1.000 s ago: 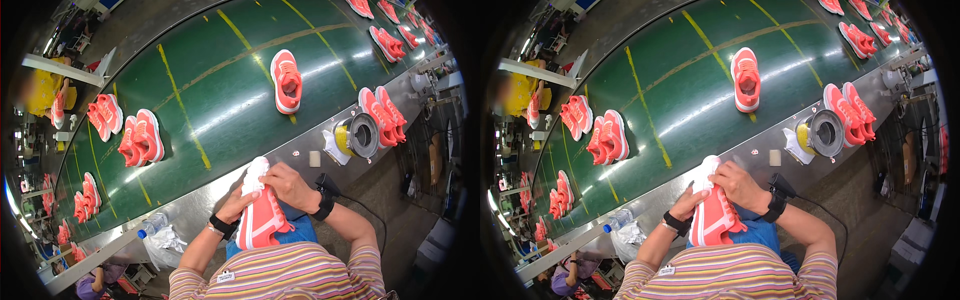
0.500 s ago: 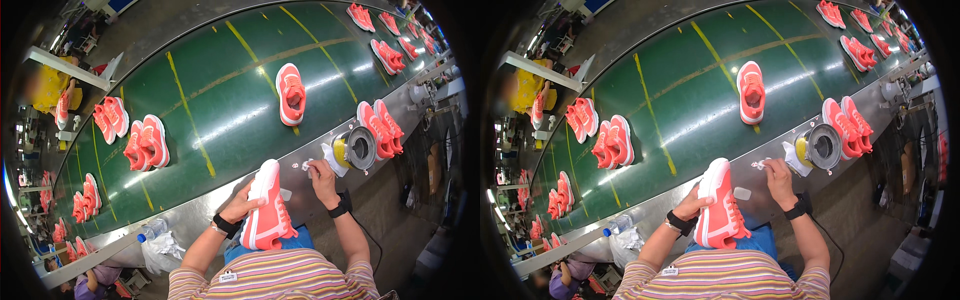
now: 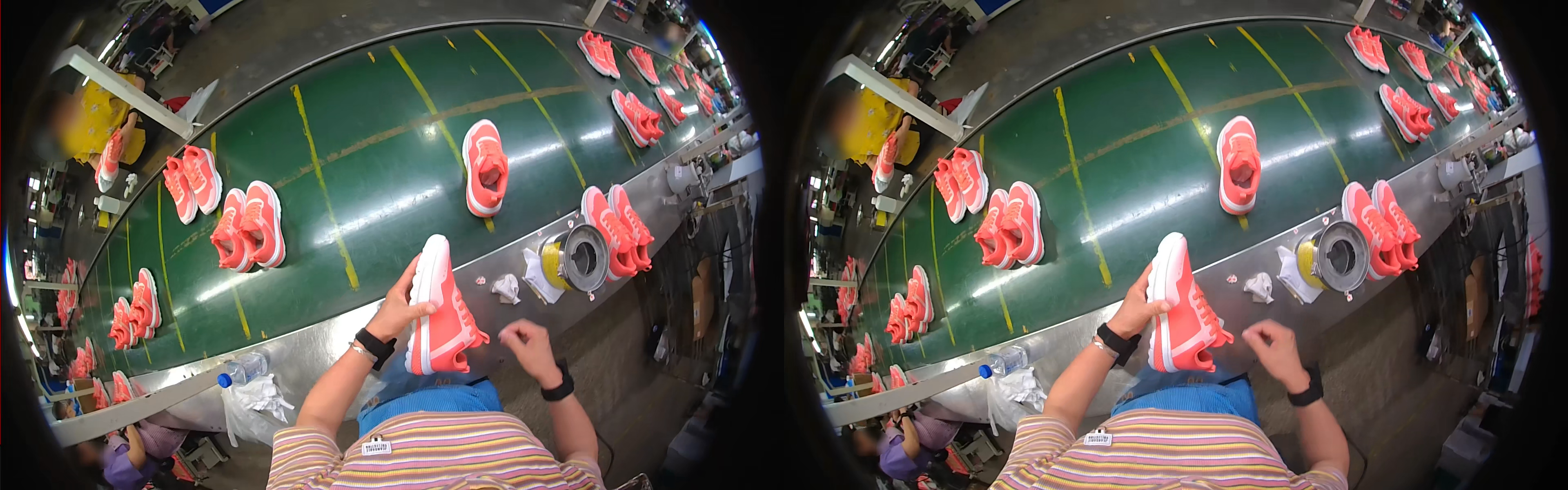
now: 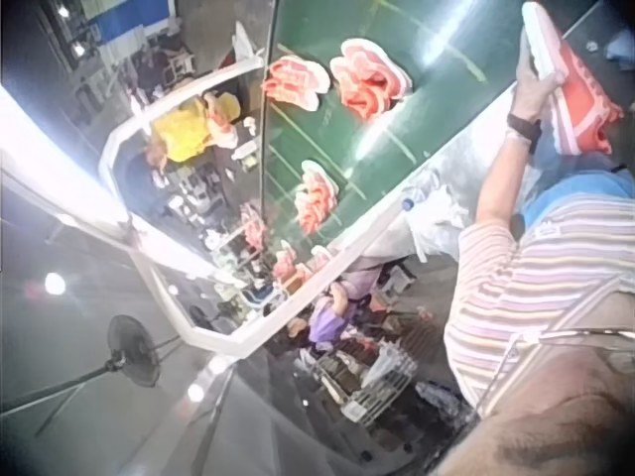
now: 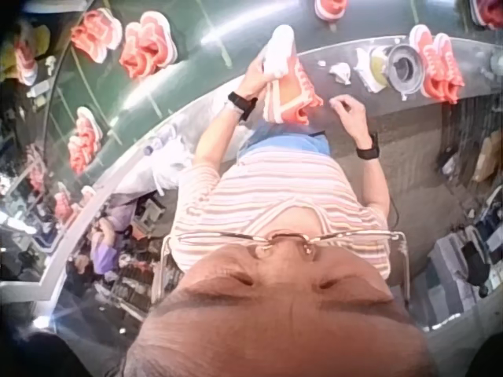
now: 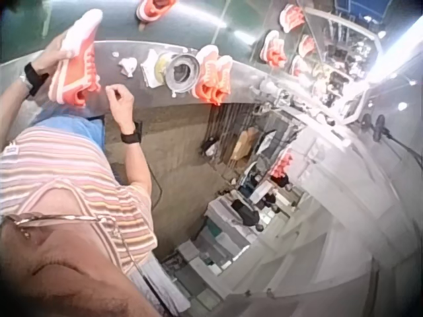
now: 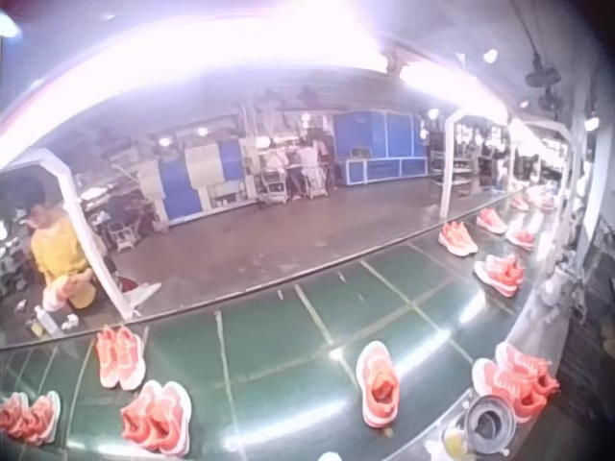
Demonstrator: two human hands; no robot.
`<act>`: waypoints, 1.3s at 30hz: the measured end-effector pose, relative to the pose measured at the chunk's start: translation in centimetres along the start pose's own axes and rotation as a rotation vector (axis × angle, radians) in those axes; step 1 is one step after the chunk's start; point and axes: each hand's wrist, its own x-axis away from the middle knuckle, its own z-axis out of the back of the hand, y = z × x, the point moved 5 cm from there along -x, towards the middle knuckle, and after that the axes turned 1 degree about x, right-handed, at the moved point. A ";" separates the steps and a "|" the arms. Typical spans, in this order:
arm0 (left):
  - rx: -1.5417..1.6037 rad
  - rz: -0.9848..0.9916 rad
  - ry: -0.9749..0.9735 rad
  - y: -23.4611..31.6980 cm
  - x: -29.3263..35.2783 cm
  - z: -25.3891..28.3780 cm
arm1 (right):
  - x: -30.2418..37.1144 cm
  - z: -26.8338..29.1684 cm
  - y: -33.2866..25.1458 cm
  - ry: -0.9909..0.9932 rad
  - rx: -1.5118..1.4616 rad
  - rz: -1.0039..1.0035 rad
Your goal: The recorder is inspecting and cleaning newly manufactured sneakers on an industrial assembly line.
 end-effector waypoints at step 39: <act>-0.405 -0.107 0.373 2.7 4.8 5.7 | -26.4 13.6 -8.5 0.402 0.895 0.011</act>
